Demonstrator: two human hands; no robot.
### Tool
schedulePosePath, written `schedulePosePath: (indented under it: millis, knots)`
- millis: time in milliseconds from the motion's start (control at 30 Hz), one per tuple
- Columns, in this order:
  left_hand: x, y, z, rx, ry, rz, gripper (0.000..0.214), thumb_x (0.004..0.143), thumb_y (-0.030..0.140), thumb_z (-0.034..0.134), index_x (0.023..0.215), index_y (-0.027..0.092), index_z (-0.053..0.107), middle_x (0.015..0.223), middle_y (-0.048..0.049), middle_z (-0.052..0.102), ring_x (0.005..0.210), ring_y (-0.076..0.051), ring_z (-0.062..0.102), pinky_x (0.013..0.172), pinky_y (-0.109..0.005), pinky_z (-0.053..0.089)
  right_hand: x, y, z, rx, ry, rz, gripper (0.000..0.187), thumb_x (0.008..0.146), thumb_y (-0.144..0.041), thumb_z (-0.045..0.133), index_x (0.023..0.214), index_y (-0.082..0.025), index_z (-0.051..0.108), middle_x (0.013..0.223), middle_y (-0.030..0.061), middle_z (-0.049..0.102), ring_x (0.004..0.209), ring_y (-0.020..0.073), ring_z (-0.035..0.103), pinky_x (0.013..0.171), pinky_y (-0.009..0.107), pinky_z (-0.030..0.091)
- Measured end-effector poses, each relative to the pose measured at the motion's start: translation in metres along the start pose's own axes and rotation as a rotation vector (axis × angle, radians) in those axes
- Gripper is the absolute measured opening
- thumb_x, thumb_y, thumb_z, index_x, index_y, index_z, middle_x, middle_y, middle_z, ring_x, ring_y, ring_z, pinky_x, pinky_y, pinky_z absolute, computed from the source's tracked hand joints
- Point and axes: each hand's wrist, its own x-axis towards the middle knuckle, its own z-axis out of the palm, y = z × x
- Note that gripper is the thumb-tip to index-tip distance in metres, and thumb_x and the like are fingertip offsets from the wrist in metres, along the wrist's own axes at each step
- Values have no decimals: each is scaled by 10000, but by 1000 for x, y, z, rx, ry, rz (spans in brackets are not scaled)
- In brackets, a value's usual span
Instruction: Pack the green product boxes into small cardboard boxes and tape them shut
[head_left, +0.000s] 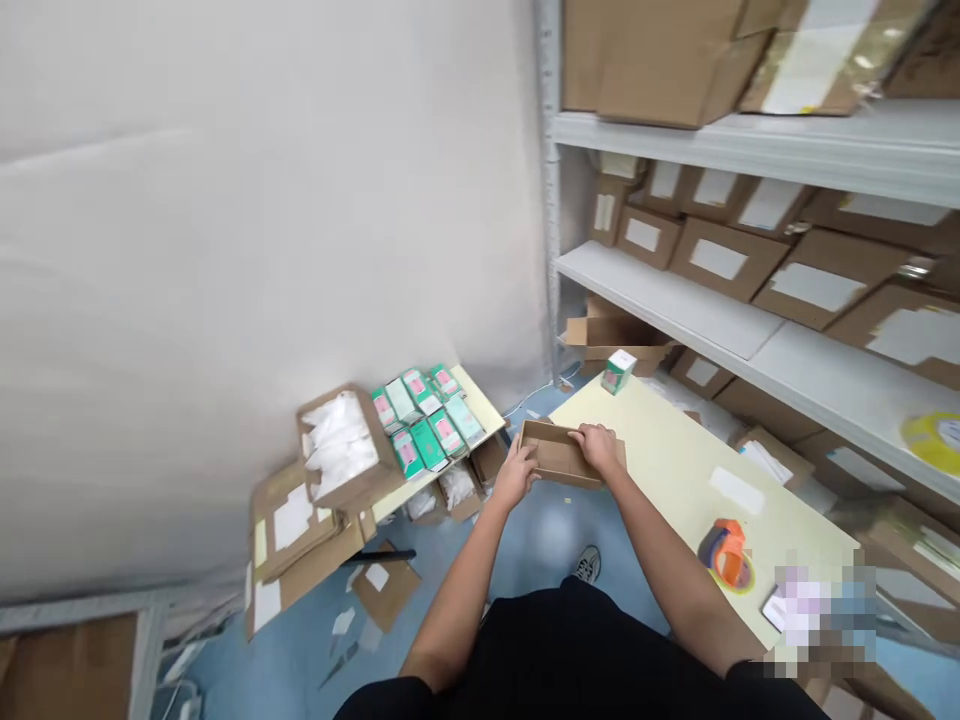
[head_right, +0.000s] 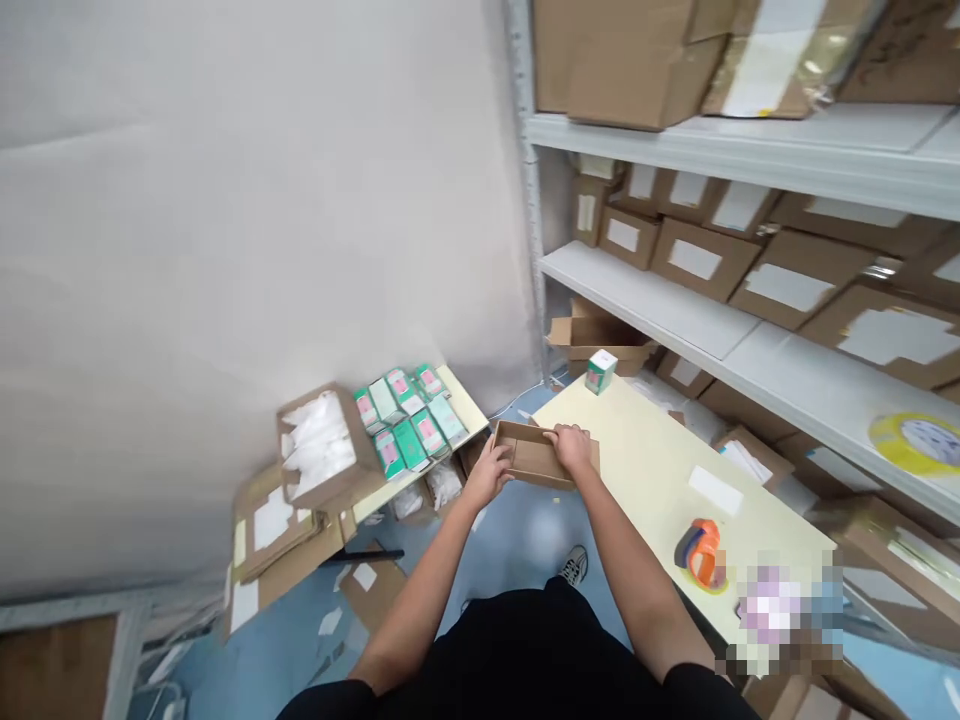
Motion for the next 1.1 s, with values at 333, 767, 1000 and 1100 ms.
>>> schedulePosePath:
  millis: [333, 767, 1000, 1100]
  knots:
    - [-229, -76, -57, -33, 172, -429, 213, 833, 179, 812, 1037, 198, 752, 1678, -109, 402, 1635, -414, 70, 1263, -671, 285, -34, -222, 93, 48, 91, -358, 588, 928, -371, 645, 1496, -246, 563, 1625, 136, 478, 1508, 365, 402, 1182, 522, 381]
    - [-416, -152, -124, -33, 348, -773, 85, 872, 158, 754, 940, 208, 741, 1737, -68, 292, 1624, -439, 119, 1209, -643, 386, -30, -474, 173, 305, 88, -779, 557, 927, -363, 629, 1463, -217, 595, 1585, 142, 511, 1450, 327, 498, 1196, 496, 439]
    - [-414, -190, -140, -78, 423, -814, 130, 862, 148, 752, 981, 203, 755, 1750, -77, 252, 1632, -417, 91, 1237, -647, 366, 52, -569, 192, 65, -133, -758, 478, 977, -263, 595, 1447, -178, 619, 1573, 140, 541, 1428, 265, 530, 1196, 381, 416]
    - [-404, -205, -151, -81, 412, -824, 152, 848, 125, 748, 979, 200, 757, 1753, -79, 242, 1635, -407, 83, 1248, -651, 351, 83, -598, 202, -24, -202, -740, 492, 972, -245, 612, 1458, -170, 613, 1569, 148, 546, 1394, 272, 561, 1165, 362, 433]
